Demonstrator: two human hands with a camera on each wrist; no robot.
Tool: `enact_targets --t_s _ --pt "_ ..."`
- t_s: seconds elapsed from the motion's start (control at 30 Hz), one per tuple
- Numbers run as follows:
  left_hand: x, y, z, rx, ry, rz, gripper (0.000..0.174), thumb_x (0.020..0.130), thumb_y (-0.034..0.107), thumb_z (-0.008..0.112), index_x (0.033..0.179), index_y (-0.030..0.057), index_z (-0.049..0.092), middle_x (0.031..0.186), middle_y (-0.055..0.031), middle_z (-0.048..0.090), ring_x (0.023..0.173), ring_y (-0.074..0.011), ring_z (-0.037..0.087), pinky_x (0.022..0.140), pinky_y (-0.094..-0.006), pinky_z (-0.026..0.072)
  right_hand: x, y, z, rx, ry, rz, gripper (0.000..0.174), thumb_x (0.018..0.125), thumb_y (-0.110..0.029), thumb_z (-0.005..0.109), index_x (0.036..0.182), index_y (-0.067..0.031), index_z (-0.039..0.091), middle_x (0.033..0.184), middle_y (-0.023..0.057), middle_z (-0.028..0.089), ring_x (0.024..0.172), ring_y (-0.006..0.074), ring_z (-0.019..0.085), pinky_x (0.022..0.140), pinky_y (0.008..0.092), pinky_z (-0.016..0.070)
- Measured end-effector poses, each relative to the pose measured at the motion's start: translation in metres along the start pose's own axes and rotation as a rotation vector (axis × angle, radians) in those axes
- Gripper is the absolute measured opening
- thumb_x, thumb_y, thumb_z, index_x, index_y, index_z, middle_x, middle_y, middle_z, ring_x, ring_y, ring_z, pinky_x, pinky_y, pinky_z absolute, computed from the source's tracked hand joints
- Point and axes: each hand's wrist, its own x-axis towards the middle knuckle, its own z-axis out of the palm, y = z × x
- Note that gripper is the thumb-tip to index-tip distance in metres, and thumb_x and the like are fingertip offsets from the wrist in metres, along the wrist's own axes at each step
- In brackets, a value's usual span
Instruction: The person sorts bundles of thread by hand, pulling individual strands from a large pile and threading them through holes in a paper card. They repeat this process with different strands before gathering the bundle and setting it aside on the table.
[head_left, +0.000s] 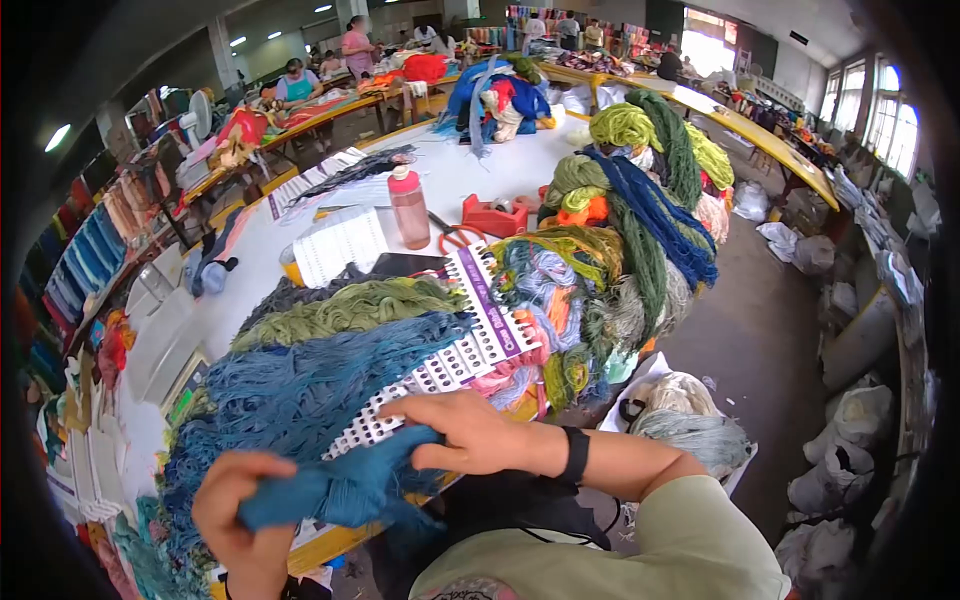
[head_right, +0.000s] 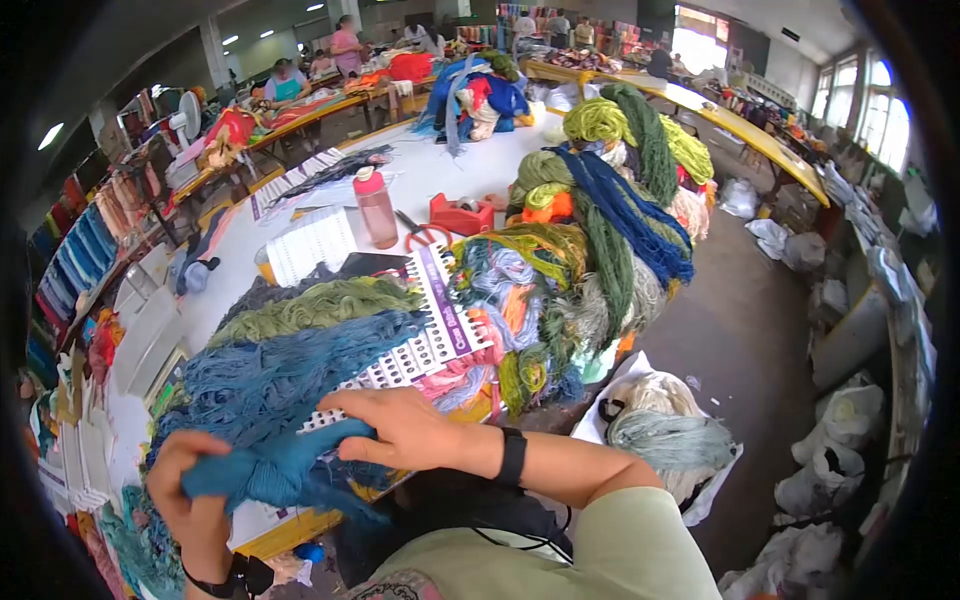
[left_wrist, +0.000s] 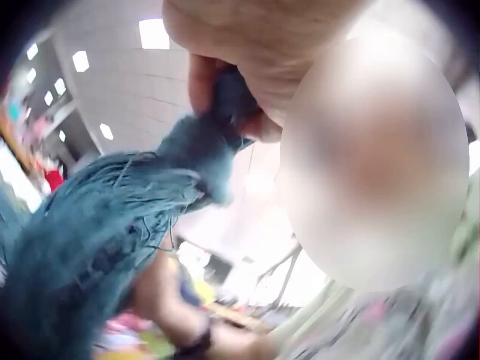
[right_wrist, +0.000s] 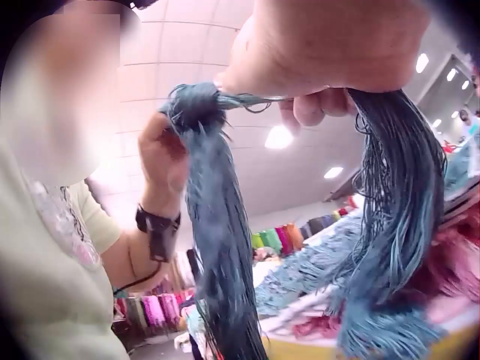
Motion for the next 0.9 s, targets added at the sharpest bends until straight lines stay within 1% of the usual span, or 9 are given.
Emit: enact_targets --t_s 0.03,0.13,0.23,0.33,0.43,0.57,0.67,0.8,0.9 --pt "0.008 0.000 0.012 -0.229 -0.088 -0.254 0.011 0.067 0.001 0.066 0.073 0.0022 0.058 0.097 -0.0165 0.067 0.084 -0.0237 0.064 0.074 -0.0332 0.0498 -0.003 -0.006 -0.010 0.044 -0.028 -0.010 0.062 0.087 -0.041 0.065 0.135 -0.0081 0.043 0.118 0.0176 0.058 0.106 0.0331 0.060 0.085 0.0400 0.0482" --pt "0.018 -0.012 0.067 -0.424 -0.269 -0.199 0.037 0.079 0.000 0.064 0.115 0.0000 0.054 0.128 -0.0175 0.055 0.108 -0.0240 0.059 0.086 -0.0341 0.0489 -0.011 -0.039 -0.017 0.395 0.018 0.004 0.070 0.083 -0.028 0.074 0.139 -0.0060 0.039 0.124 0.0139 0.055 0.111 0.0236 0.057 0.090 0.0377 0.0467" --pt "0.022 -0.005 0.090 -0.903 -0.108 -0.349 0.052 0.081 0.000 0.063 0.130 0.0005 0.046 0.135 -0.0170 0.049 0.107 -0.0232 0.061 0.081 -0.0312 0.0519 -0.041 -0.040 -0.060 0.688 0.308 0.419 0.057 0.079 -0.014 0.077 0.129 -0.0033 0.052 0.112 0.0059 0.064 0.102 0.0139 0.059 0.090 0.0322 0.0470" --pt "-0.009 -0.058 0.065 -0.375 -0.364 -0.380 0.046 0.081 -0.003 0.062 0.126 0.0002 0.052 0.123 -0.0153 0.057 0.097 -0.0212 0.065 0.072 -0.0283 0.0539 -0.082 -0.032 -0.153 0.547 0.861 0.432 0.044 0.080 -0.018 0.070 0.119 -0.0033 0.056 0.103 0.0076 0.064 0.087 0.0196 0.061 0.080 0.0315 0.0489" --pt "-0.049 -0.093 0.040 -0.054 -0.294 -0.461 0.031 0.082 -0.004 0.059 0.113 -0.0002 0.061 0.103 -0.0130 0.065 0.088 -0.0182 0.067 0.068 -0.0272 0.0529 -0.093 -0.044 -0.257 0.027 1.015 0.336 0.048 0.083 -0.016 0.065 0.128 -0.0049 0.051 0.109 0.0074 0.061 0.097 0.0174 0.058 0.085 0.0312 0.0472" --pt "-0.090 -0.106 0.023 0.033 -0.089 -0.649 0.023 0.083 -0.003 0.059 0.105 -0.0010 0.064 0.094 -0.0145 0.067 0.082 -0.0201 0.067 0.065 -0.0283 0.0515 -0.052 -0.030 -0.348 -0.610 0.989 0.175 0.056 0.083 -0.004 0.063 0.136 -0.0095 0.045 0.112 0.0060 0.059 0.100 0.0170 0.056 0.089 0.0308 0.0451" --pt "-0.106 -0.105 0.022 -0.066 -0.028 -0.797 0.017 0.087 0.001 0.058 0.104 -0.0010 0.064 0.097 -0.0081 0.065 0.085 -0.0150 0.065 0.066 -0.0254 0.0496 -0.032 0.058 -0.421 -0.882 0.752 0.203 0.064 0.083 -0.007 0.067 0.141 -0.0155 0.040 0.112 0.0089 0.060 0.107 0.0214 0.056 0.091 0.0384 0.0447" --pt "-0.108 -0.085 0.032 0.102 -0.146 -0.691 0.010 0.088 0.003 0.059 0.093 -0.0026 0.066 0.084 -0.0096 0.066 0.078 -0.0164 0.064 0.065 -0.0261 0.0489 -0.011 0.145 -0.371 -1.452 0.214 0.819 0.085 0.076 -0.033 0.076 0.145 -0.0162 0.031 0.134 0.0202 0.049 0.127 0.0374 0.044 0.102 0.0580 0.0325" --pt "-0.131 -0.085 0.019 0.150 -0.189 -0.648 0.017 0.085 -0.001 0.059 0.100 -0.0019 0.065 0.088 -0.0169 0.066 0.076 -0.0235 0.066 0.064 -0.0310 0.0506 -0.016 0.207 -0.372 -1.304 0.340 0.777 0.095 0.073 -0.044 0.075 0.146 -0.0049 0.029 0.143 0.0241 0.039 0.135 0.0383 0.035 0.111 0.0448 0.0274"
